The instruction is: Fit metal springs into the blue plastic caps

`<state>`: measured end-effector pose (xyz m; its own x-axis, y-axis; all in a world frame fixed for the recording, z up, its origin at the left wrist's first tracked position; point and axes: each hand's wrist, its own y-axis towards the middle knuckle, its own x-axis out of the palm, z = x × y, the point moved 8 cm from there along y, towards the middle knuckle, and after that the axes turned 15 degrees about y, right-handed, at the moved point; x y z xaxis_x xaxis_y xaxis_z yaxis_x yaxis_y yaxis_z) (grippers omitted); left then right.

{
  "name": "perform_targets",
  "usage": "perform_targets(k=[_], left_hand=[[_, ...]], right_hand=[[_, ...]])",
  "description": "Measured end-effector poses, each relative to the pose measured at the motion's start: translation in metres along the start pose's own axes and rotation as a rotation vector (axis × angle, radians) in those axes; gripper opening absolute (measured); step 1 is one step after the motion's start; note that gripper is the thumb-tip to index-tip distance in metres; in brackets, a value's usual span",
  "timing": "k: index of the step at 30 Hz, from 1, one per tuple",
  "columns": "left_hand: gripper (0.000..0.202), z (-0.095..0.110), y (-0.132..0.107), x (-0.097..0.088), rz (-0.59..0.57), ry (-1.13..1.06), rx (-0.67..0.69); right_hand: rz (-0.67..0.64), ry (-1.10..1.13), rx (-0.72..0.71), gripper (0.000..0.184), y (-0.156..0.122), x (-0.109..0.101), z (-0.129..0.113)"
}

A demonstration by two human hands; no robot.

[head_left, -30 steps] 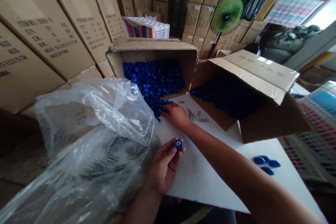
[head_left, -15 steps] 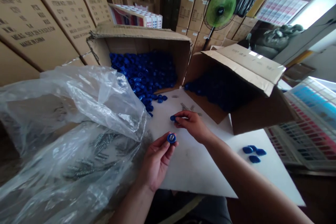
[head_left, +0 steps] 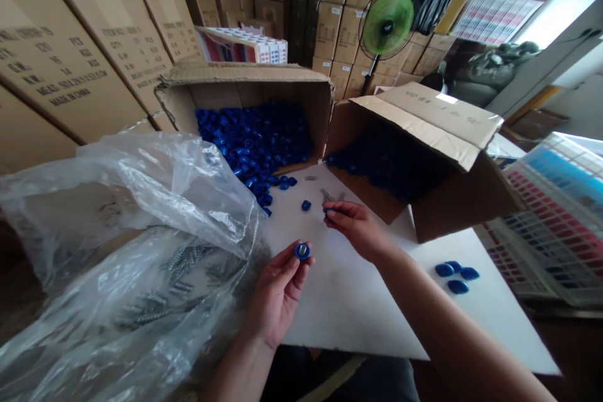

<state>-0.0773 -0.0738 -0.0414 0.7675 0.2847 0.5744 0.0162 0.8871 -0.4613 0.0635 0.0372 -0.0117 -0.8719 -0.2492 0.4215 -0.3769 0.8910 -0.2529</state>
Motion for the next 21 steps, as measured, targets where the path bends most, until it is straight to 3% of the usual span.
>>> perform_targets(k=[9, 21], left_hand=[[0.033, 0.002, 0.002, 0.002, -0.009, 0.015, 0.016], [0.029, 0.001, 0.001, 0.003, -0.046, 0.022, 0.053]], right_hand=[[-0.265, -0.11, 0.0, 0.046, -0.037, 0.055, -0.021], [-0.257, -0.057, 0.086, 0.048, -0.043, 0.051, 0.006]])
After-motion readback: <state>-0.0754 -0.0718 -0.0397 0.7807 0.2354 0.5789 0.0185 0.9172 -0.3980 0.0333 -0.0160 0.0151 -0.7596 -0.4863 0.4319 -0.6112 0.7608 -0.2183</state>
